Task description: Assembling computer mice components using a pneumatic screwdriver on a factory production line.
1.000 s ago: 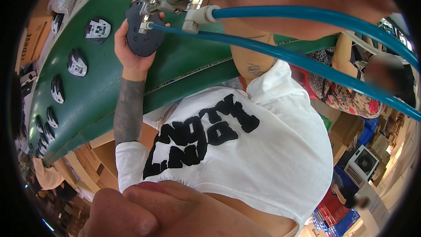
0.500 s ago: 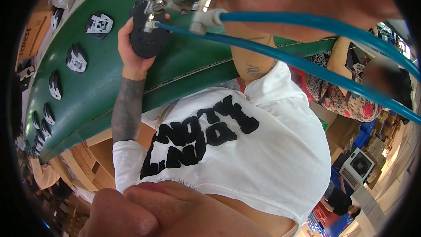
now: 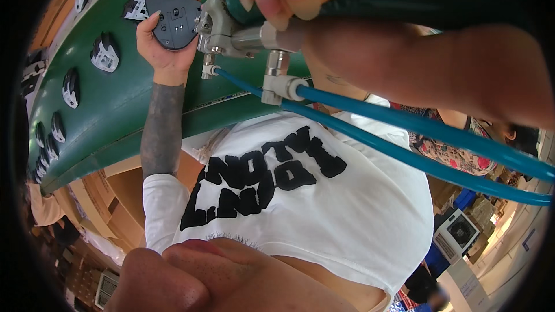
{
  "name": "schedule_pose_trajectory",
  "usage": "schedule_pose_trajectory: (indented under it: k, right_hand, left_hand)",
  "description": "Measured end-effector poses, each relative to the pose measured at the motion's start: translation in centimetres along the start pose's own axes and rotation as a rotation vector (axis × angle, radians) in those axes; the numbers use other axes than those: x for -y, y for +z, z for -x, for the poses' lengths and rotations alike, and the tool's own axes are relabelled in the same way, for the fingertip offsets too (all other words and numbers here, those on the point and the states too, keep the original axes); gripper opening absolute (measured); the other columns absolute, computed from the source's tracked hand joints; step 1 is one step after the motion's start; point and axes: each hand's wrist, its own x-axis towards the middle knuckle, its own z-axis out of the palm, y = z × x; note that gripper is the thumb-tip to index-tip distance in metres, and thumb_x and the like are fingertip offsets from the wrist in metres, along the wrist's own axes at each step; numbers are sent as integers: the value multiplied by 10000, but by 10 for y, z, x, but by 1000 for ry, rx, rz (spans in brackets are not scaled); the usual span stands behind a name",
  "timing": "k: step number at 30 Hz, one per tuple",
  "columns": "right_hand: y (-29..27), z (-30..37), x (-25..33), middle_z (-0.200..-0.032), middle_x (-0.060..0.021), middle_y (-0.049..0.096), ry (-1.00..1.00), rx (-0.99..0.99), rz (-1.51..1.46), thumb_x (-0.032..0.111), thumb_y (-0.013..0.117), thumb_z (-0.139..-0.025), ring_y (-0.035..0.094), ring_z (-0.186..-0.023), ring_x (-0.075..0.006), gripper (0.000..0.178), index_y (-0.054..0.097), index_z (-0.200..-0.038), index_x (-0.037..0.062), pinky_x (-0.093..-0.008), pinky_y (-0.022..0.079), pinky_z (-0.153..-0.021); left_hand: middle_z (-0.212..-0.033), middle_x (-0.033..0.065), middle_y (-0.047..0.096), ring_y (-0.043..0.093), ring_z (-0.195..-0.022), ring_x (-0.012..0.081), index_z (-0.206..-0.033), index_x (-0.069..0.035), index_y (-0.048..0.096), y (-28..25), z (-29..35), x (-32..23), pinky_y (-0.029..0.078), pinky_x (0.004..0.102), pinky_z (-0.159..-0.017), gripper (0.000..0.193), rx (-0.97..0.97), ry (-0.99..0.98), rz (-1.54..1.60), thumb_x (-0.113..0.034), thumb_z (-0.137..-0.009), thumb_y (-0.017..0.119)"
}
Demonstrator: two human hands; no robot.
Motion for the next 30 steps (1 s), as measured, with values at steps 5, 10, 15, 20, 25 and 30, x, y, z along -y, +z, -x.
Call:
schedule_pose_trajectory:
  k: [5, 10, 15, 20, 25, 30]
  right_hand:
    - [-8, 5, -9, -849, -60, 576, -33, 55, 88, 346, 402, -1000, 575, -721, -253, 255, 422, -1240, 260, -413, 435, -741]
    - [4, 8, 8, -827, -54, 565, 141, 9, 260, 343, 399, -1001, 559, -692, -245, 204, 430, -1182, 254, -407, 422, -717]
    - [1, -5, 2, -811, -54, 558, 198, 72, 183, 377, 401, -998, 544, -671, -234, 242, 442, -1189, 234, -395, 416, -696]
    - [-76, -2, -7, -877, -10, 589, 8, 464, -9, 254, 627, -878, 549, -822, -153, 164, 569, -1018, 190, -328, 399, -830]
    - [-43, 25, -10, -962, 26, 624, -206, 230, -102, 145, 748, -807, 569, -905, -116, 211, 613, -968, 154, -298, 393, -896]
    - [-4, 19, -18, -890, 49, 581, -128, -11, 47, 3, 689, -802, 543, -849, -94, 219, 582, -911, 160, -284, 384, -853]
  left_hand:
    - [-1212, 165, 514, 553, -1065, 360, -1328, -137, 412, 6, 0, 0, 458, 582, -892, 549, 23, -1, -3, -201, -793, 520]
    - [-1211, 164, 516, 554, -1066, 355, -1323, -130, 415, 7, 5, -1, 462, 578, -887, 534, 12, 6, 15, -212, -804, 514]
    - [-1194, 161, 532, 558, -1059, 349, -1317, -116, 422, 10, 8, 3, 472, 561, -884, 523, -45, -44, 98, -223, -812, 509]
    - [-1140, 155, 568, 575, -1040, 321, -1241, -51, 486, 14, 1, 1, 489, 545, -866, 430, -143, 23, -104, -302, -892, 486]
    - [-1192, 163, 589, 574, -1087, 370, -1224, -43, 526, -9, -4, -1, 475, 480, -930, 411, -170, -35, -28, -334, -950, 433]
    - [-1203, 141, 596, 587, -1090, 291, -1260, -27, 512, 12, 4, 7, 462, 417, -959, 417, -266, 24, -127, -311, -963, 438]
